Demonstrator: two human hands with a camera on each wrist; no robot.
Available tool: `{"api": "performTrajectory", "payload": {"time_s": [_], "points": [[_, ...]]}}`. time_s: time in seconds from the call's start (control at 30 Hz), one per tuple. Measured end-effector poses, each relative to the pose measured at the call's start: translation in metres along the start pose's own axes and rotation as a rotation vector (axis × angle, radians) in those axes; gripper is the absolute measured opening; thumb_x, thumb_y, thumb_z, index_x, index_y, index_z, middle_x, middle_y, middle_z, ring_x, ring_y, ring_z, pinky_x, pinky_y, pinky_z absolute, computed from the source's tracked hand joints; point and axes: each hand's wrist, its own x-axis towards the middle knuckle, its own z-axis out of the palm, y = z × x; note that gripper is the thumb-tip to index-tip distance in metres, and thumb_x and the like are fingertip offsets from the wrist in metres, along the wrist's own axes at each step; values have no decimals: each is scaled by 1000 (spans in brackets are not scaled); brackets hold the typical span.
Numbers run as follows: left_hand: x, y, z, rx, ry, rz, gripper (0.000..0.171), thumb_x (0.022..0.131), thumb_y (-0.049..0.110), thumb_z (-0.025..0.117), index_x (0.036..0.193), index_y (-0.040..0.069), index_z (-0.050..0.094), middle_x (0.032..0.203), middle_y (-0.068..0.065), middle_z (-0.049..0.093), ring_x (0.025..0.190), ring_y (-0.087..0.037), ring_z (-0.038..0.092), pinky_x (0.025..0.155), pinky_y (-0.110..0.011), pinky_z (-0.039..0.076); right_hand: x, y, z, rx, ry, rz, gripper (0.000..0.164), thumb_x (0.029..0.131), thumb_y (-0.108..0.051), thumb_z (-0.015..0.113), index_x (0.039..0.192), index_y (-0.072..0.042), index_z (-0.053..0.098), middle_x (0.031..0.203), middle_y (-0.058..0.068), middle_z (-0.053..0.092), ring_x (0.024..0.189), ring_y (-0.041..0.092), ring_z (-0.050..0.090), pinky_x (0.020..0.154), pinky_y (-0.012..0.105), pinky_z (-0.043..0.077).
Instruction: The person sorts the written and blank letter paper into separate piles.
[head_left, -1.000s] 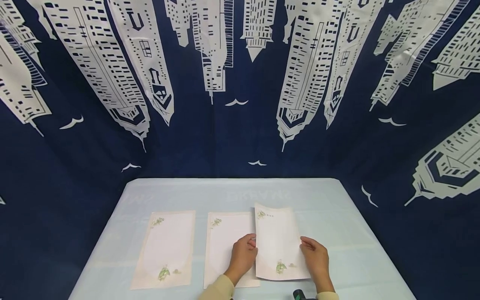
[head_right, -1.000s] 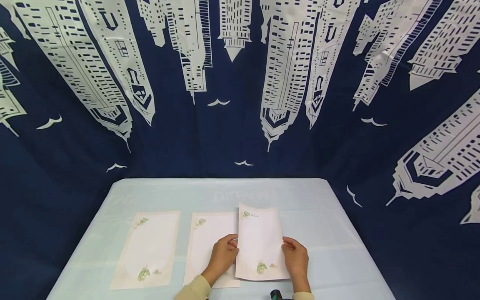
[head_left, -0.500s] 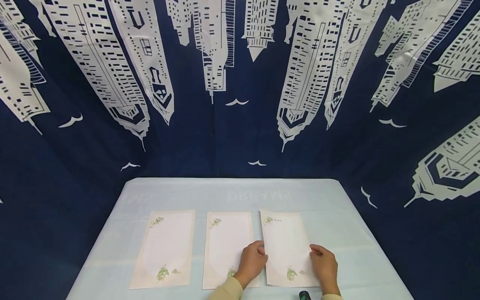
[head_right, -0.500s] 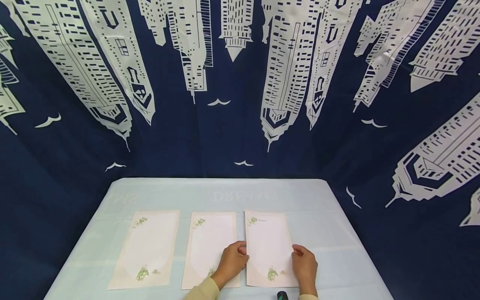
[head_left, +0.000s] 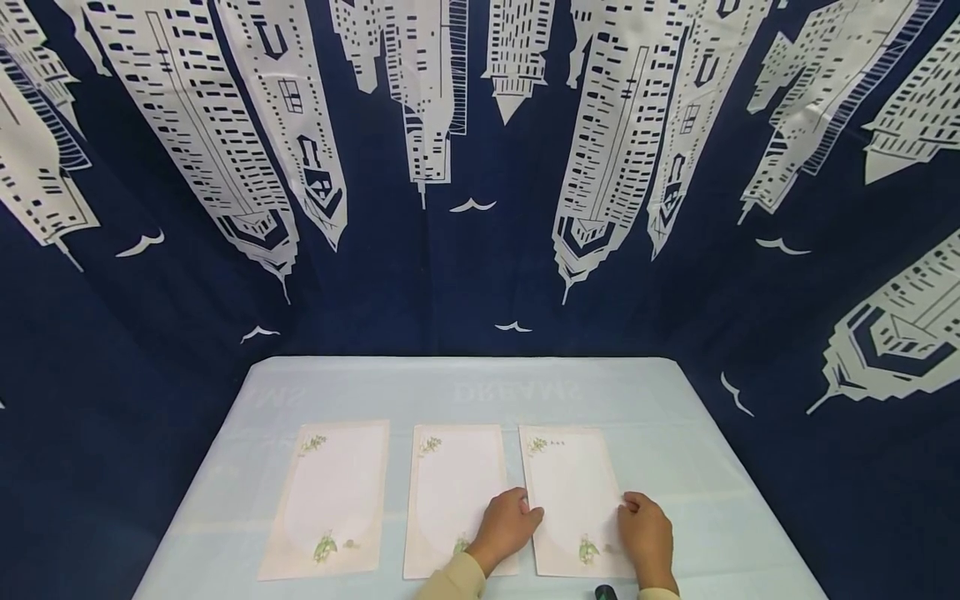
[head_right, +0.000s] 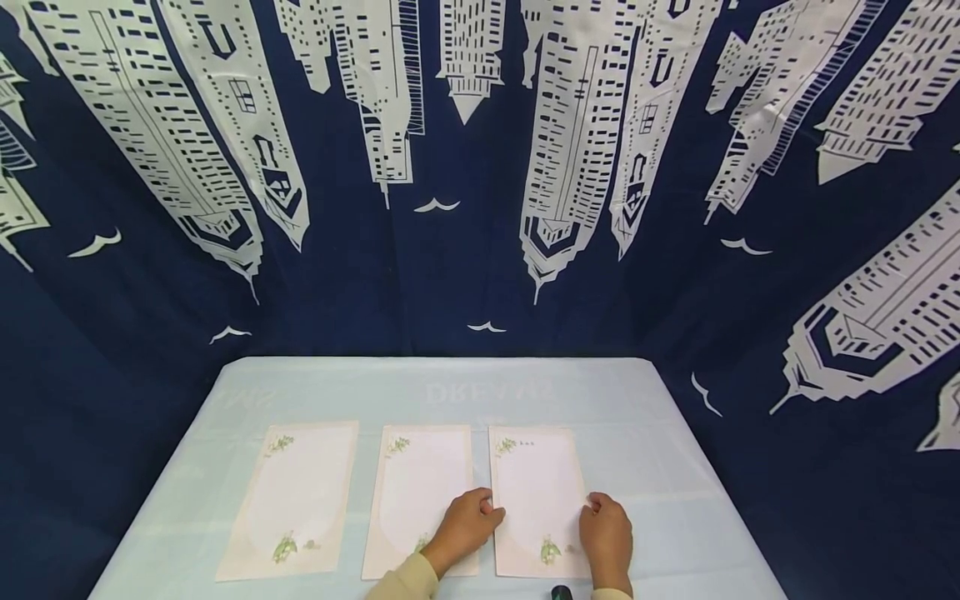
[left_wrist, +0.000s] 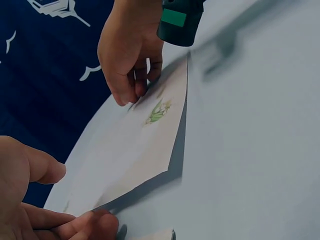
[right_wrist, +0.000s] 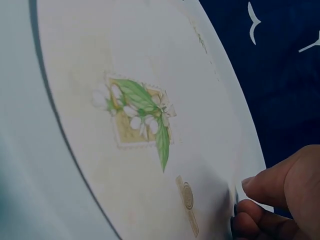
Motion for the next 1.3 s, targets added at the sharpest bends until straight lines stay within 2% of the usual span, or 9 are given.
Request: {"api": "performTrajectory", "payload": {"time_s": [0.07, 0.17, 0.3, 0.37, 0.5, 0.7, 0.87, 1.0, 1.3], "points": [[-1, 2, -2, 11, -5, -3, 27, 89, 17, 69, 69, 11, 52, 54, 9, 42, 49, -8, 40, 49, -26, 38, 0, -1, 0, -5, -6, 9, 32, 91, -2, 60, 118, 15, 63, 99, 27, 68, 91, 43, 66, 78, 55, 52], [-3, 7, -7, 14, -15, -12, 21, 90, 18, 69, 84, -2, 64, 58, 7, 47, 53, -9, 44, 56, -28, 46, -1, -2, 0, -9, 8, 11, 32, 91, -4, 61, 118, 14, 63, 98, 25, 67, 91, 42, 65, 78, 54, 51], [-5, 12, -16, -1, -28, -25, 40, 91, 19, 70, 113, -13, 65, 69, 3, 57, 62, -12, 53, 72, -39, 55, -4, -6, 0, 0, 48, 15, 31, 92, -5, 61, 118, 12, 63, 99, 26, 67, 91, 43, 65, 78, 55, 51], [-4, 13, -21, -4, -24, -27, 42, 92, 20, 70, 117, -13, 64, 75, 1, 61, 67, -14, 57, 74, -42, 55, -4, -10, 0, 17, 62, 11, 31, 93, -6, 60, 119, 12, 63, 100, 27, 67, 91, 44, 65, 78, 55, 51], [-3, 11, -31, -8, 14, -35, 41, 92, 20, 70, 119, -10, 65, 84, 0, 65, 73, -16, 61, 73, -41, 54, -4, -19, 0, 49, 62, -8, 31, 94, -7, 59, 119, 12, 63, 102, 28, 68, 92, 44, 66, 79, 56, 52], [-6, 3, -49, -4, 73, -35, 39, 92, 20, 69, 119, -9, 66, 86, -1, 67, 74, -18, 62, 72, -41, 54, -7, -30, 3, 84, 45, -47, 30, 93, -8, 60, 115, 11, 66, 98, 25, 70, 86, 40, 67, 74, 53, 53], [-15, -5, -72, 45, 132, -27, 38, 91, 18, 69, 118, -8, 66, 87, -3, 68, 77, -22, 63, 74, -44, 53, -11, -44, 19, 108, -19, -99, 29, 92, -8, 62, 114, 11, 67, 94, 21, 71, 83, 36, 68, 70, 48, 56], [-21, -11, -88, 64, 165, -21, 40, 92, 19, 69, 119, -9, 65, 92, -7, 70, 83, -26, 66, 76, -47, 54, -14, -57, 33, 117, -39, -128, 29, 91, -9, 64, 112, 10, 68, 92, 18, 70, 78, 31, 68, 66, 43, 56], [-28, -31, -119, 87, 271, -117, 38, 93, 20, 68, 120, -7, 66, 97, -11, 71, 85, -29, 66, 75, -48, 54, -25, -82, 53, 159, -106, -189, 26, 90, -9, 66, 110, 8, 70, 89, 14, 72, 74, 26, 69, 65, 40, 56]]}}
